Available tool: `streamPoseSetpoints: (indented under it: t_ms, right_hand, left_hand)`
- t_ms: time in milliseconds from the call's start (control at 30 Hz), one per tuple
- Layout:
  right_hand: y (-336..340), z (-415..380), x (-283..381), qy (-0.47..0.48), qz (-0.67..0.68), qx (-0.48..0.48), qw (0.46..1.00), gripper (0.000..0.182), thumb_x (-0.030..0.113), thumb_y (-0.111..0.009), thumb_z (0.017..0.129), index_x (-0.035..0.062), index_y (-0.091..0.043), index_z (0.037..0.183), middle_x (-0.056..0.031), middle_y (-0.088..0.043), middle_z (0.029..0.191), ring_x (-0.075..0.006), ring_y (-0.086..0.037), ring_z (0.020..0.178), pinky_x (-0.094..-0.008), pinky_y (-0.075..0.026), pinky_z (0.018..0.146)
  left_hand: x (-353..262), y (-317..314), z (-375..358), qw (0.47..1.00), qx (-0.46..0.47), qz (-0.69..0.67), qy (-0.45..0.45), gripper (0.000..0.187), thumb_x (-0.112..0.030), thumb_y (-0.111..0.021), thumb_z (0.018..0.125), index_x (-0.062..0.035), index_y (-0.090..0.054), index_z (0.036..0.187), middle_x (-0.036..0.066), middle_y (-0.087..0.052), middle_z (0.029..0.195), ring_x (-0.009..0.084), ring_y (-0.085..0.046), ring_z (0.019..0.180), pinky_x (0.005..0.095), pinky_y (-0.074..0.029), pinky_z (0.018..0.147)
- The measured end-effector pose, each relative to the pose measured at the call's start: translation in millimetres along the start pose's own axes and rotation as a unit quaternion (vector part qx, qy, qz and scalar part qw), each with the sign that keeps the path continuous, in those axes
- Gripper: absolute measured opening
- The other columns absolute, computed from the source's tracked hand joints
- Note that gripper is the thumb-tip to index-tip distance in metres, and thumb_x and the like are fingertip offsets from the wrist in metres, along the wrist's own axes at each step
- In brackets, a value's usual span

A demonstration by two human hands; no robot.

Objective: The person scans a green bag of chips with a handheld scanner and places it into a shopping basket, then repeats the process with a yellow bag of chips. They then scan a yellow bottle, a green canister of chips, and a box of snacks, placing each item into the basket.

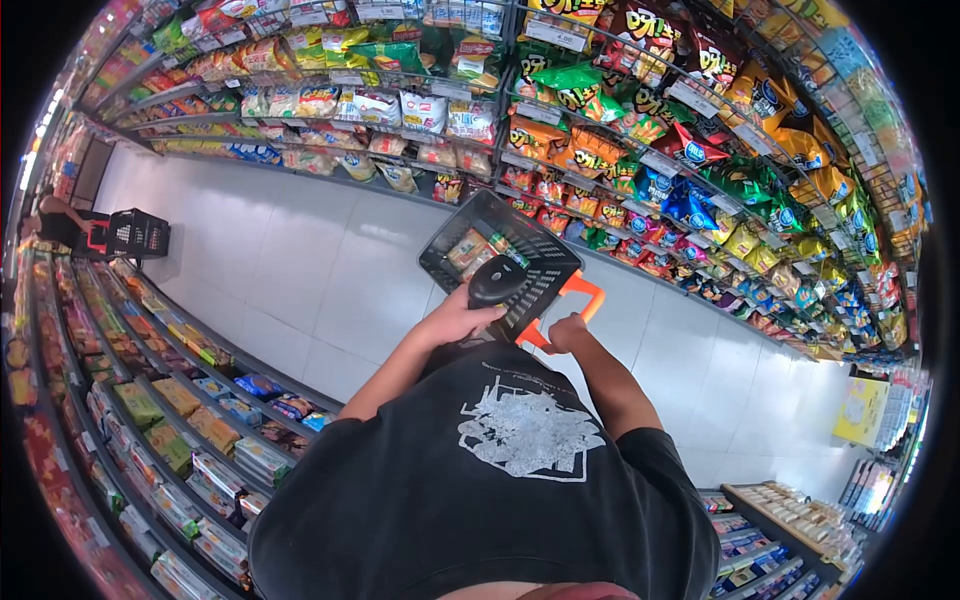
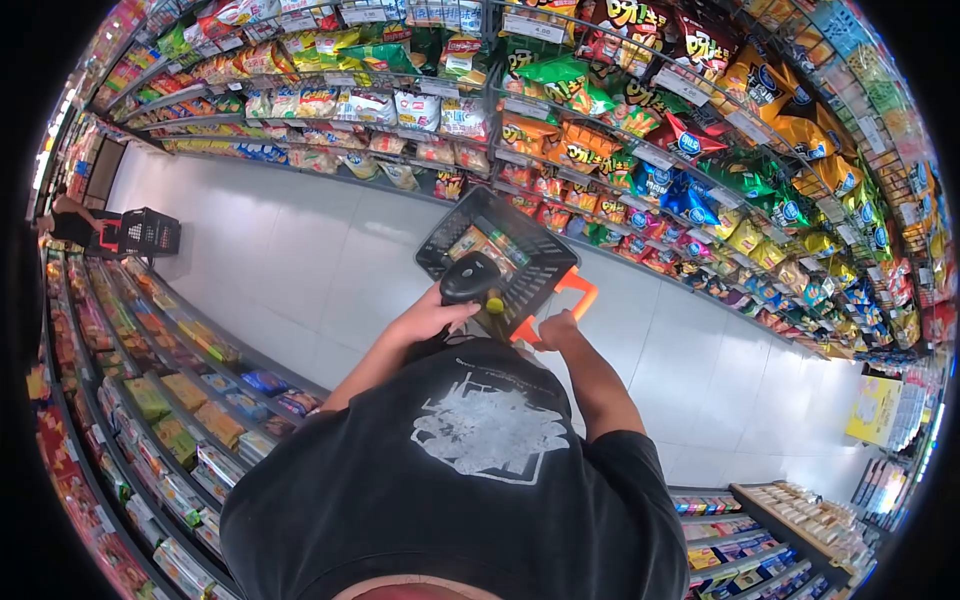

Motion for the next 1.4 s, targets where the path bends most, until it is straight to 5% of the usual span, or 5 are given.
streamPoseSetpoints:
  t_ms: [167, 600, 1167, 1267, 1400]
  right_hand:
    - [-52, -24, -39, -0.009, 0.046, -0.008, 0.999, 0.054, 0.062, -0.058, 0.087, 0.0130, -0.078, 0.097, -0.0084, -0.075, 0.100, -0.0256, -0.069, 0.101, -0.0444, -0.042, 0.094]
    - [-83, -65, -35, -0.035, 0.077, -0.040, 0.996, 0.064, 0.064, -0.042, 0.092, 0.0116, -0.079, 0.096, -0.0114, -0.075, 0.101, -0.0300, -0.070, 0.100, -0.0451, -0.053, 0.083]
    - [-120, -80, -4, -0.118, 0.185, -0.026, 0.975, 0.063, 0.066, -0.048, 0.092, 0.0119, -0.076, 0.105, -0.0090, -0.075, 0.108, -0.0268, -0.070, 0.104, -0.0414, -0.054, 0.087]
    - [-111, -85, 11, -0.132, 0.234, -0.005, 0.963, 0.060, 0.064, -0.048, 0.092, 0.0124, -0.076, 0.105, -0.0087, -0.074, 0.111, -0.0257, -0.070, 0.105, -0.0411, -0.054, 0.088]
    - [-108, -79, 20, -0.153, 0.287, 0.001, 0.945, 0.061, 0.061, -0.045, 0.093, 0.0108, -0.075, 0.107, -0.0102, -0.074, 0.112, -0.0268, -0.071, 0.106, -0.0416, -0.054, 0.089]
  left_hand:
    - [24, -18, -13, 0.999, -0.030, 0.004, -0.015, 0.019, -0.013, -0.068, 0.094, -0.0051, -0.060, 0.109, -0.004, -0.053, 0.063, 0.0053, -0.045, 0.048, 0.0253, -0.034, 0.045]
    - [67, -48, -47, 0.991, -0.104, -0.064, -0.046, 0.011, -0.011, -0.066, 0.095, -0.0052, -0.058, 0.101, -0.003, -0.050, 0.061, 0.0078, -0.047, 0.052, 0.0270, -0.037, 0.051]
    - [53, -58, -29, 0.998, -0.062, -0.032, 0.005, 0.015, -0.013, -0.067, 0.096, -0.0064, -0.060, 0.107, -0.004, -0.052, 0.063, 0.0056, -0.045, 0.052, 0.0256, -0.036, 0.049]
    - [34, -66, -29, 0.996, -0.078, -0.017, 0.040, 0.008, -0.005, -0.064, 0.092, -0.0028, -0.057, 0.090, -0.001, -0.051, 0.061, 0.0079, -0.049, 0.052, 0.0267, -0.037, 0.050]
    - [29, -51, -17, 0.997, -0.040, 0.009, 0.061, 0.008, -0.007, -0.066, 0.093, -0.0038, -0.058, 0.090, -0.001, -0.053, 0.062, 0.0072, -0.049, 0.052, 0.0260, -0.038, 0.051]
Point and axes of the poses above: each hand's wrist, its own z-axis towards the middle knuckle, its own y-axis out of the back of the hand, x = y × z, the point moved 1 cm from there along z, towards the middle knuckle
